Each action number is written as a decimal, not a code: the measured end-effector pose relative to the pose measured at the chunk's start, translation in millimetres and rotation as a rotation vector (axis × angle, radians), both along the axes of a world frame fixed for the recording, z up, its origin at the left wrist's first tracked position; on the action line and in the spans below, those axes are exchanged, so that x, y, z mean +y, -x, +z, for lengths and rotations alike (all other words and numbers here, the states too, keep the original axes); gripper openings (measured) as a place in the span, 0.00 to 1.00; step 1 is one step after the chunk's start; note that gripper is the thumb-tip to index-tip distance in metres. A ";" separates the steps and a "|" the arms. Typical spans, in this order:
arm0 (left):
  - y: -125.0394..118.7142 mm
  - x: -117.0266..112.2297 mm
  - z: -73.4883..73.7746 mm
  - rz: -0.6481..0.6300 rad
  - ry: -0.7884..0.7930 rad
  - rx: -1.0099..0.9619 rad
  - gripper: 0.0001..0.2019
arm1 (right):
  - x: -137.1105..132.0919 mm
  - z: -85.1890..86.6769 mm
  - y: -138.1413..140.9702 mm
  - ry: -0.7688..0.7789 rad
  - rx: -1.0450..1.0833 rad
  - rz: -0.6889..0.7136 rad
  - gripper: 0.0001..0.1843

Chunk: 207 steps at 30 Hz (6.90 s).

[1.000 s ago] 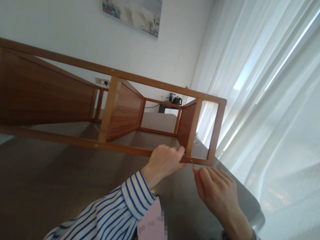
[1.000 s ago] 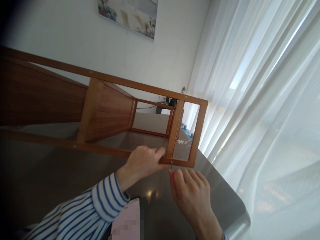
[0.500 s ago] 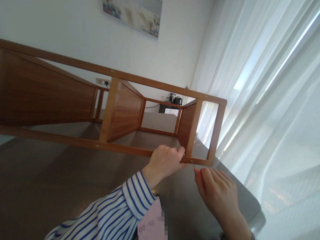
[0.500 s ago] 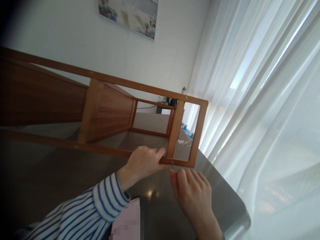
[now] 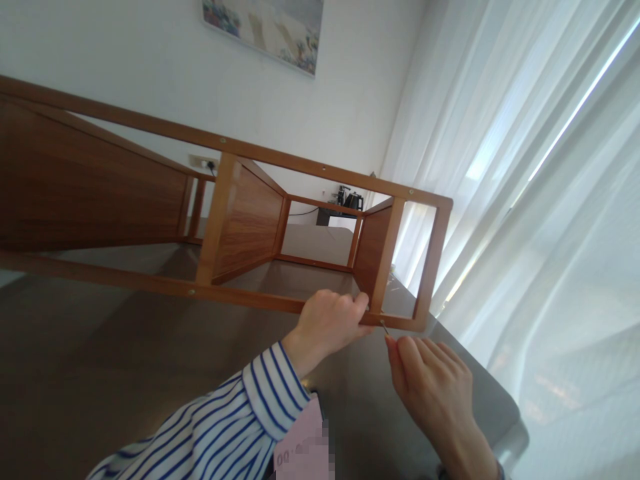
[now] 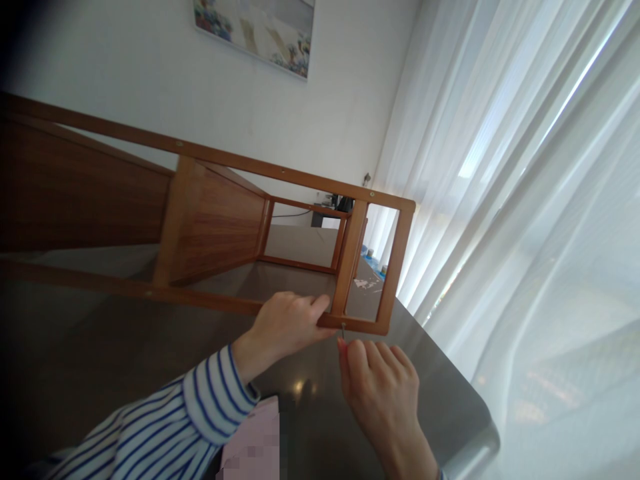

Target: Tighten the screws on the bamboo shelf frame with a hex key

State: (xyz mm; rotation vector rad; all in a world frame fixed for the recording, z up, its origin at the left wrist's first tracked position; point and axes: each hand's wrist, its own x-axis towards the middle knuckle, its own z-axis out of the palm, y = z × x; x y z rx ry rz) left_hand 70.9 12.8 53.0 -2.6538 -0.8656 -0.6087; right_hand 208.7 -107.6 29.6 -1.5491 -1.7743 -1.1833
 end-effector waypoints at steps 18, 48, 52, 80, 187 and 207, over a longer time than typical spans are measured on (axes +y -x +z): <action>-0.9 2.0 -0.5 -0.012 0.020 -0.004 0.21 | 0.9 -1.3 -1.8 0.083 0.071 -0.001 0.19; -1.7 -1.3 5.6 0.018 0.110 0.048 0.23 | 1.7 -6.9 7.3 -0.005 0.125 -0.039 0.21; -2.1 -1.6 5.7 0.022 0.117 0.043 0.24 | 2.3 -4.7 7.8 0.006 0.125 -0.030 0.21; -1.5 1.3 3.9 0.003 0.104 0.062 0.20 | -18.7 -54.2 -23.8 0.385 0.172 0.043 0.14; 51.0 27.1 45.1 0.086 -0.325 -0.280 0.16 | 15.7 47.3 -25.6 -0.045 -0.064 -0.059 0.04; 51.3 28.6 43.9 0.080 -0.320 -0.279 0.17 | 6.5 81.3 -12.8 0.099 -0.268 -0.119 0.14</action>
